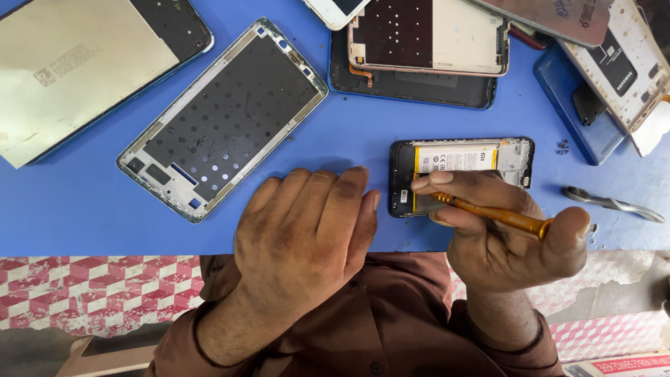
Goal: The person uses a small screwdriver to remove screws from a disassembled smartphone lying on a blue workbench. They carefully unscrew multiple fasteners around the battery and internal frame, placing them on the table. The workspace contains several other disassembled phones and tools.
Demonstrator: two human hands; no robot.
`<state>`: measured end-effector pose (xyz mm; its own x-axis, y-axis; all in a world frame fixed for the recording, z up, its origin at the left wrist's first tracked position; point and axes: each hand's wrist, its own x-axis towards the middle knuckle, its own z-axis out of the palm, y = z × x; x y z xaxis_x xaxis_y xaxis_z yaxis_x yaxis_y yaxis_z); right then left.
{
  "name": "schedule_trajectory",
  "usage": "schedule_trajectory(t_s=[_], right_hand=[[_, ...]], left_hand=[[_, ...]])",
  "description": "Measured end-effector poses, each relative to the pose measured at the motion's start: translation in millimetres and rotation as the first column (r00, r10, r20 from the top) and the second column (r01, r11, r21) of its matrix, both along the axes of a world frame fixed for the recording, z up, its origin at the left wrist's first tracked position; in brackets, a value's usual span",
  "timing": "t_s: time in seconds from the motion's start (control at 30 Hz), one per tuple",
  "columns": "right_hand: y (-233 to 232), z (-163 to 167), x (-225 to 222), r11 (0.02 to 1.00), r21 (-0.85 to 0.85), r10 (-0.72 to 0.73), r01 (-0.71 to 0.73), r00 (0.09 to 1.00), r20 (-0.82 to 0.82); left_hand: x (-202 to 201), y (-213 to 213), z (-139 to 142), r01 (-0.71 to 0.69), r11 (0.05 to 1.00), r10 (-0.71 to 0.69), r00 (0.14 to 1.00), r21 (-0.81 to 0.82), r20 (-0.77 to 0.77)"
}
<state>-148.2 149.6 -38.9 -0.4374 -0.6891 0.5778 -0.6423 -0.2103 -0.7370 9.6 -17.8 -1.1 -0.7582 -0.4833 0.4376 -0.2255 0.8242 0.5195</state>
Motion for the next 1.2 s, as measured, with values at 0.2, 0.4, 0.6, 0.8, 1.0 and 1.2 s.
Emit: schedule_trajectory(t_s=[0.2, 0.4, 0.6, 0.8, 1.0, 1.2], right_hand=[[-9.6, 2.7, -2.4, 0.996, -0.063, 0.073, -0.071, 0.997, 0.040], [-15.7, 12.5, 0.3, 0.991, -0.084, 0.107, -0.106, 0.994, 0.012], [-17.1, 14.1, 1.8, 0.992, -0.078, 0.095, -0.097, 0.995, -0.030], [-8.2, 9.1, -1.6, 0.996, -0.053, 0.061, -0.065, 0.996, -0.063], [5.9, 3.1, -2.2, 0.999, 0.011, -0.043, 0.044, 0.994, -0.100], [14.3, -1.9, -1.2, 0.992, 0.020, -0.122, 0.121, 0.985, 0.125]], left_hand=[[1.1, -1.3, 1.6, 0.010, 1.000, -0.010, 1.000, 0.011, -0.004], [0.9, -1.8, 2.3, 0.015, 1.000, -0.015, 1.000, 0.010, 0.004], [1.2, -2.0, 2.7, 0.016, 1.000, -0.016, 1.000, 0.000, 0.004], [1.5, -0.3, 0.9, 0.003, 1.000, -0.003, 1.000, -0.014, -0.009], [0.9, -1.0, 1.9, 0.018, 1.000, -0.018, 1.000, -0.008, -0.011], [1.2, -0.5, 9.4, 0.051, 0.990, -0.053, 0.999, 0.129, 0.010]])
